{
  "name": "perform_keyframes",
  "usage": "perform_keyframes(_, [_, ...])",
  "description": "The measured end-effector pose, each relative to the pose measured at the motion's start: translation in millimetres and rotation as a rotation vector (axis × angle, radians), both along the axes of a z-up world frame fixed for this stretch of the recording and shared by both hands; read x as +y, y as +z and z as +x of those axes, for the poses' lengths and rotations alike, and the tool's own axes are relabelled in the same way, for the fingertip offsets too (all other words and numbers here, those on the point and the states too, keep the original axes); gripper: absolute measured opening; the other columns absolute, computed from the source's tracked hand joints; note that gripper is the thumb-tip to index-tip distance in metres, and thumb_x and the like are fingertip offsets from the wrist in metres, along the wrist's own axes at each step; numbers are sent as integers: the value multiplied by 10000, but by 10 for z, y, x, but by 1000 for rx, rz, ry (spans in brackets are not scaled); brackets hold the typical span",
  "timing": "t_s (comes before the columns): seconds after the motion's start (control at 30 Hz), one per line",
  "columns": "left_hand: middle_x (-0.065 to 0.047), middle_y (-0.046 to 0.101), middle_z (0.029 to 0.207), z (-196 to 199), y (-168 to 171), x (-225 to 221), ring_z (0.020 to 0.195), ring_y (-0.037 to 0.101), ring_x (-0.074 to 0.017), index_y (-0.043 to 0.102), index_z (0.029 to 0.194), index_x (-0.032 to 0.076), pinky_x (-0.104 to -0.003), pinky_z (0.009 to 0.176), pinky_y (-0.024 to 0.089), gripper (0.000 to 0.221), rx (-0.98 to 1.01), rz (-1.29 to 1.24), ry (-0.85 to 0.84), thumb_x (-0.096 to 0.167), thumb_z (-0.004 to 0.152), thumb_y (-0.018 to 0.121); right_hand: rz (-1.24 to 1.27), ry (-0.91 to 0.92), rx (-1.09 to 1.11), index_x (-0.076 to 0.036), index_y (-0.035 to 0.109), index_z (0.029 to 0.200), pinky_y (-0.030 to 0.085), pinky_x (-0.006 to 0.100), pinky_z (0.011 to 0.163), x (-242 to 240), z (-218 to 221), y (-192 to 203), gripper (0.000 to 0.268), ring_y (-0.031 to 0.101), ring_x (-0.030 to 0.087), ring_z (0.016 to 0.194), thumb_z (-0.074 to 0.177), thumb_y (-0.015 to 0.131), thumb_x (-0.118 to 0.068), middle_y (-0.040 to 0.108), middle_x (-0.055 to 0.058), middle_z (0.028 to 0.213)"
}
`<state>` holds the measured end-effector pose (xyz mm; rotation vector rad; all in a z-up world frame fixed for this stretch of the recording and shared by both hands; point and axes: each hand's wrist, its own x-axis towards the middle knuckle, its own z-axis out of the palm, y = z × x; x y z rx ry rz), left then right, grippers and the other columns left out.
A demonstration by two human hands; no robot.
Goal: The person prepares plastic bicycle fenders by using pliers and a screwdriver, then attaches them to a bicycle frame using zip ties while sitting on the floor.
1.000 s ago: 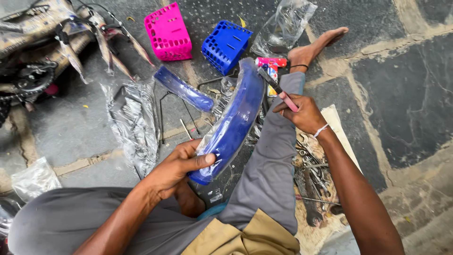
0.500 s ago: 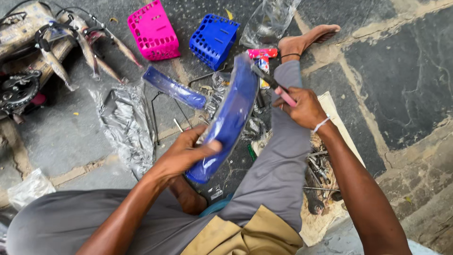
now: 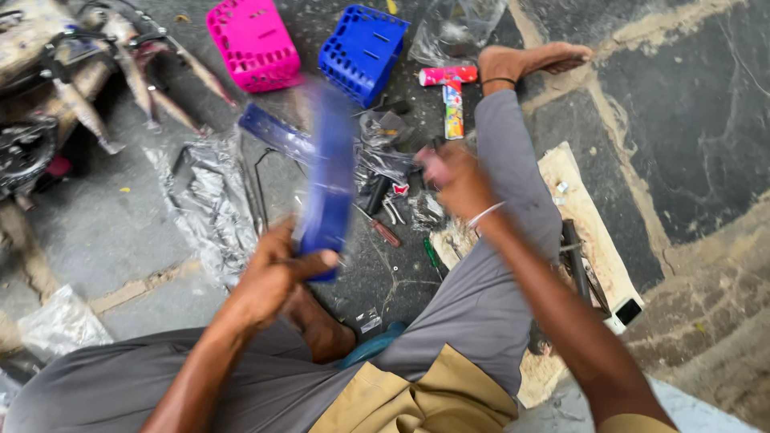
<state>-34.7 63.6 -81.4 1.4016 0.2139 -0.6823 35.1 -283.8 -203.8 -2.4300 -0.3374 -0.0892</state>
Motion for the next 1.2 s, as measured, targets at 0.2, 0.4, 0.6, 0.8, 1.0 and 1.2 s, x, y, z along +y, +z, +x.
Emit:
perform_keyframes(0.2, [-105, 659, 1064, 279, 231, 142, 923, 621, -173, 537, 1304, -11, -340, 806, 548, 480, -277, 309, 144, -1, 854, 703, 76, -131, 556, -104, 745, 1061, 525, 471, 756, 1390, -1111, -1046, 252, 692, 381, 860, 866, 728, -263, 682, 210, 1031])
perform_keyframes(0.4, [-79, 675, 1133, 273, 375, 176, 1008, 644, -158, 518, 1374, -7, -322, 876, 555, 578, -241, 77, 175, -40, 830, 709, -70, -147, 258, -39, 715, 707, 517, 501, 791, 1316, -1301, -1374, 319, 670, 393, 810, 832, 755, -330, 695, 206, 806])
perform_keyframes(0.6, [-75, 681, 1049, 287, 322, 117, 872, 642, -171, 526, 1394, 22, -361, 719, 551, 688, -148, -98, 164, -70, 749, 747, -515, -542, 492, 53, 647, 1037, 565, 482, 781, 590, -1172, -1677, 466, 702, 407, 906, 710, 824, -227, 707, 252, 930])
perform_keyframes(0.8, [-39, 695, 1068, 212, 307, 100, 944, 656, -126, 582, 1343, -5, -297, 847, 557, 637, -123, -201, 149, -55, 738, 775, -359, -440, 542, -15, 656, 977, 570, 501, 821, 808, -771, -1033, 267, 715, 414, 909, 851, 765, -223, 712, 246, 934])
perform_keyframes(1.0, [-30, 687, 1111, 142, 328, 3, 1000, 640, -123, 537, 1407, 18, -286, 891, 537, 696, -190, -249, 124, -47, 755, 773, 899, -320, -196, 22, 558, 1163, 611, 306, 784, 1125, -937, 1612, 249, 698, 174, 852, 1024, 673, -148, 682, 118, 993])
perform_keyframes(1.2, [-14, 687, 1143, 126, 471, -133, 1038, 638, -101, 536, 1397, 9, -275, 928, 520, 678, -198, -315, 62, -31, 761, 766, 612, -174, -450, 52, 509, 1254, 591, 283, 802, 1516, -1037, 2092, 304, 711, 205, 867, 1012, 675, -24, 719, 187, 1037])
